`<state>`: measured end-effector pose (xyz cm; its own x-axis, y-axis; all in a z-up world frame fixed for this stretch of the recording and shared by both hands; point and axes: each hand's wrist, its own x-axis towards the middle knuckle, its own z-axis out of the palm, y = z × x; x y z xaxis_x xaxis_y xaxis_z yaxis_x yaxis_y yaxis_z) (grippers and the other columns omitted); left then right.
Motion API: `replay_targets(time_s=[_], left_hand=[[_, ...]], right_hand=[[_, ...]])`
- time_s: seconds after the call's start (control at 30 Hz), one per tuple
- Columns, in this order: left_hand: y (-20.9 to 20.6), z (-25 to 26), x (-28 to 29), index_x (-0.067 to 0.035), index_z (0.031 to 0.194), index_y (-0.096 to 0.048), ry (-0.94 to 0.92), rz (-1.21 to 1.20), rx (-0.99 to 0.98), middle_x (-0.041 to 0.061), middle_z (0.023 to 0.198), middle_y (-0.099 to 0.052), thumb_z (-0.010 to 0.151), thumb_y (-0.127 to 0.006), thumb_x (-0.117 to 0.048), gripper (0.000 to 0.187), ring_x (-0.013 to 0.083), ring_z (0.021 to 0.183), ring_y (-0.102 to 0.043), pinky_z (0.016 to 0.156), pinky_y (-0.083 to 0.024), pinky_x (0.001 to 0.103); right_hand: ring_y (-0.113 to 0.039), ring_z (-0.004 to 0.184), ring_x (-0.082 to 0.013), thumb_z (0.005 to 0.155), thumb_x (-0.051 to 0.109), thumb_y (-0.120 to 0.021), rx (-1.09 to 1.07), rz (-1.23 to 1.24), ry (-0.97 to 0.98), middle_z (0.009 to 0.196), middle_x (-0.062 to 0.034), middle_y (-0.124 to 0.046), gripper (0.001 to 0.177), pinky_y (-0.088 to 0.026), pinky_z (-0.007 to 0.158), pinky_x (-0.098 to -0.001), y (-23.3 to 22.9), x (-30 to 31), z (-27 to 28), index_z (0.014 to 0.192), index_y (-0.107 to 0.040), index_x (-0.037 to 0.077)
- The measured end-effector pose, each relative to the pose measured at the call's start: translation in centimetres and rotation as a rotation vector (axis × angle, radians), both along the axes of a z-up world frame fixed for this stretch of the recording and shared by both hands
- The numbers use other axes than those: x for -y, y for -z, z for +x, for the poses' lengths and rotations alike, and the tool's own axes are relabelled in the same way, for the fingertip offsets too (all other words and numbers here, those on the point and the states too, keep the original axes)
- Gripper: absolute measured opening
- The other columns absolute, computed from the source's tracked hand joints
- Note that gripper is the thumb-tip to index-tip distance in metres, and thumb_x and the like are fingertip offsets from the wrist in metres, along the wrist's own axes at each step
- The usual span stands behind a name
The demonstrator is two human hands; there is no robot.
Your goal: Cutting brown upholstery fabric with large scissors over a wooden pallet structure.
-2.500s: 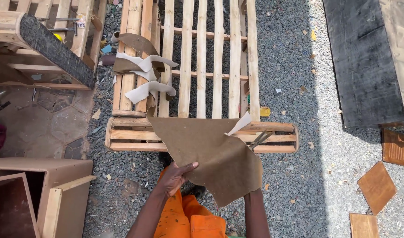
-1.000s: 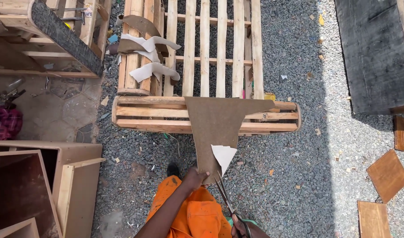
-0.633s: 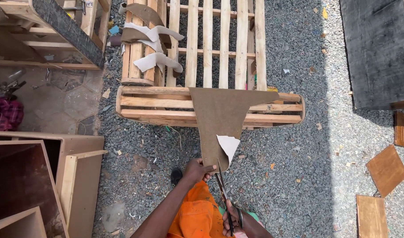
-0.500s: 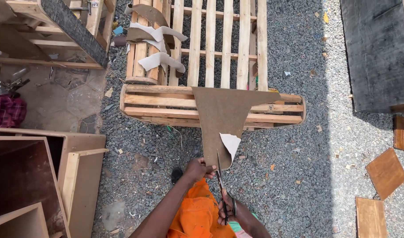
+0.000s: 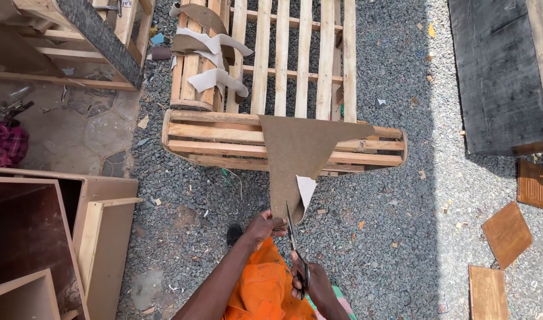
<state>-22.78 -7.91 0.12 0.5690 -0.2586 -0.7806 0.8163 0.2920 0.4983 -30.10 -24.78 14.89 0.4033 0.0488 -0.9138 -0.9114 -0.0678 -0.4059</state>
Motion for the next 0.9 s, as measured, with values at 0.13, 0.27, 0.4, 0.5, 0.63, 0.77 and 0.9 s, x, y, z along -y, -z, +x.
replay_targets(time_s=[0.13,0.27,0.4,0.5,0.63,0.77,0.9], left_hand=[[-1.3,0.7,-0.1,-0.003,0.104,-0.066,0.036,0.018,-0.002,0.011,0.100,-0.071,0.087,-0.079,-0.011,0.022,0.0244,0.094,-0.075,0.078,-0.066,0.036],[-2.8,1.4,0.0,-0.001,0.107,-0.065,0.022,0.028,-0.063,0.013,0.098,-0.073,0.088,-0.077,-0.013,0.026,0.0254,0.092,-0.076,0.075,-0.066,0.035],[0.5,0.4,1.0,-0.004,0.100,-0.059,-0.120,-0.077,-0.087,0.011,0.093,-0.063,0.085,-0.075,-0.012,0.023,0.0277,0.087,-0.070,0.085,-0.065,0.043],[2.7,-0.9,2.1,-0.009,0.097,-0.056,-0.266,-0.151,-0.078,0.006,0.085,-0.059,0.085,-0.073,-0.011,0.021,0.0212,0.082,-0.064,0.085,-0.057,0.041],[4.6,-1.6,2.9,-0.011,0.098,-0.055,-0.320,-0.100,-0.007,0.003,0.081,-0.062,0.084,-0.072,-0.014,0.022,0.0199,0.074,-0.063,0.083,-0.052,0.042],[2.6,-1.1,3.3,-0.005,0.084,-0.059,-0.336,-0.057,-0.045,0.009,0.086,-0.058,0.092,-0.068,-0.019,0.018,0.0238,0.089,-0.066,0.086,-0.063,0.041],[2.3,-1.0,2.7,-0.008,0.072,-0.051,-0.213,0.045,0.005,0.008,0.079,-0.055,0.089,-0.064,-0.015,0.022,0.0242,0.082,-0.065,0.092,-0.064,0.045]], right_hand=[[-0.070,0.065,-0.0248,0.090,0.071,-0.046,-0.072,0.064,-0.199,0.064,-0.0075,-0.055,0.065,-0.057,0.070,-0.0380,-0.8,0.0,2.5,0.081,-0.057,0.008],[-0.062,0.049,-0.0228,0.091,0.069,-0.053,-0.028,0.002,-0.137,0.053,-0.0035,-0.045,0.063,-0.050,0.052,-0.0351,-0.7,-0.7,3.5,0.077,-0.052,0.007],[-0.054,0.036,-0.0220,0.096,0.052,-0.066,0.075,-0.022,-0.052,0.044,-0.0043,-0.040,0.060,-0.046,0.042,-0.0350,0.8,-0.6,2.4,0.060,-0.050,0.007],[-0.055,0.037,-0.0219,0.096,0.049,-0.070,0.048,-0.044,-0.007,0.046,-0.0056,-0.042,0.059,-0.046,0.041,-0.0334,0.5,-1.1,2.3,0.061,-0.050,0.006],[-0.070,0.058,-0.0259,0.093,0.065,-0.051,-0.020,0.039,-0.112,0.059,-0.0097,-0.058,0.062,-0.056,0.060,-0.0365,0.2,-1.3,3.6,0.076,-0.060,0.006],[-0.069,0.068,-0.0214,0.096,0.071,-0.034,-0.076,0.138,-0.289,0.067,-0.0041,-0.052,0.065,-0.054,0.068,-0.0347,3.2,0.0,5.5,0.088,-0.053,0.010],[-0.054,0.044,-0.0198,0.099,0.061,-0.054,-0.019,0.054,-0.133,0.050,-0.0009,-0.043,0.058,-0.048,0.049,-0.0341,2.0,-0.9,5.9,0.070,-0.050,0.010]])
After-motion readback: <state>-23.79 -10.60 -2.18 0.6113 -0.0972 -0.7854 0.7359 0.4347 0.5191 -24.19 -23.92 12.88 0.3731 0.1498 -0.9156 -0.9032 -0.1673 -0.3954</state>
